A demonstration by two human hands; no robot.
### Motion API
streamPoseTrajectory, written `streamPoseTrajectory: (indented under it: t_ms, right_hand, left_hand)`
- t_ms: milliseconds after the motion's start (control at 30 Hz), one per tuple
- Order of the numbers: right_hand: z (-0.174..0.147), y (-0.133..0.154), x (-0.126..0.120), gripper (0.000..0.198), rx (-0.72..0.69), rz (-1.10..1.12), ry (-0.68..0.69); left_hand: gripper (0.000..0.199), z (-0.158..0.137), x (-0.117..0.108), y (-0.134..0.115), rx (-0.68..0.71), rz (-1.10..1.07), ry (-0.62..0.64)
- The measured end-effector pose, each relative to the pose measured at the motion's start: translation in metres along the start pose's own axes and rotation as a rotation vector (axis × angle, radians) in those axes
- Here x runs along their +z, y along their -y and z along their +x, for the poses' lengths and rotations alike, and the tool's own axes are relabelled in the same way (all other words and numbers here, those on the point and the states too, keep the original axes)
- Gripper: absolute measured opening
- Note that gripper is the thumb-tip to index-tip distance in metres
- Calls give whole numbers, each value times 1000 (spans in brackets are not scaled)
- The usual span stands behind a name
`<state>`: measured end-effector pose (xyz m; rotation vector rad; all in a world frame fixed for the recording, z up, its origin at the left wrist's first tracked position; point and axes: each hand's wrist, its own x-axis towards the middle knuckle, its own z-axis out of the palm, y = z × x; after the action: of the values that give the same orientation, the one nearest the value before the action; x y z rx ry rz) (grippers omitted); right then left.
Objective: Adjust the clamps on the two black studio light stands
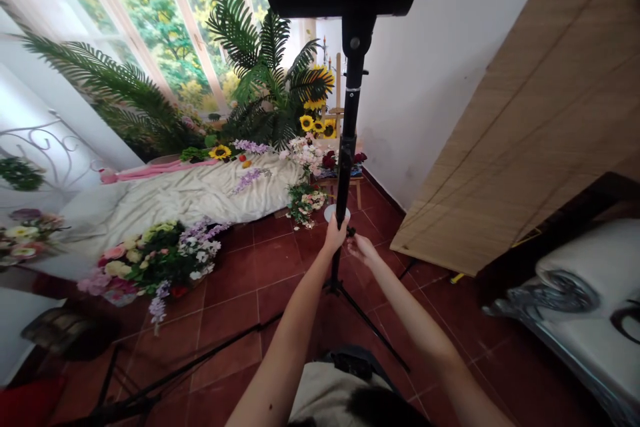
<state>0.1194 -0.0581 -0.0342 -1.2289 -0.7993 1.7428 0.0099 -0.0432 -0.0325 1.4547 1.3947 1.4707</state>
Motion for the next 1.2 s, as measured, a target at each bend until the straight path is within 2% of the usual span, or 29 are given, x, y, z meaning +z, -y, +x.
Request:
streamPoseTrajectory:
  t_ms: [67,200,267,333,400,467,533,567,633,700,767,833,867,933,1067,1133,1200]
  right_hand:
    - [-5,-1,-6,32,-139,-123,-71]
    - [-13,5,-17,42,-492,-588,-129]
    - [-13,8,-16,42,-546,-683,-121]
    - [-10,8,-11,42,-437,-572,-103]
    - [-6,7,-6,39,-215,-284,-19]
    - [-2,4,-2,34,15,76,160]
    - [-2,1,-2,31,163,351,344]
    - [-3,0,-2,31,209,414,395]
    - [-5,-3,-5,35,244,381,378]
    - [-8,-6,-8,45,180,170,255]
    - [-11,-8,-11,55,-19,-144,89]
    - [-13,-7,-15,55,-279,-477,-52]
    - [-13,-6,-17,54,-383,-619,-100]
    - [-12,-3,-20,53,-493,-814,-142]
    - [-4,0,-19,59,-541,-903,-157]
    - [0,-2,-15,60,-554,-840,-155]
    - [2,-3,-10,59,-493,-671,-123]
  left_hand:
    - [30,-1,0,0,2,-9,1]
    - [31,-1,1,0,13,-32,-8]
    - [31,0,1,1,3,-33,1]
    - [31,1,2,2,-17,-23,14]
    - [30,1,2,2,-24,-7,10]
    - [28,1,2,2,-11,8,-12]
    - [26,0,2,1,1,18,-30]
    - [26,0,2,0,2,23,-35]
    - [25,-1,3,-1,-1,20,-34]
    - [26,-2,3,-1,-3,5,-26]
    - [27,-1,3,-1,1,-9,-15]
    - [28,-1,4,1,22,-7,-13]
    - [28,-1,4,2,37,-2,-14]
    - [29,0,4,4,52,10,-20]
    - [28,0,6,6,38,18,-27]
    - [28,0,6,7,33,26,-33]
    - [28,1,6,8,24,41,-37]
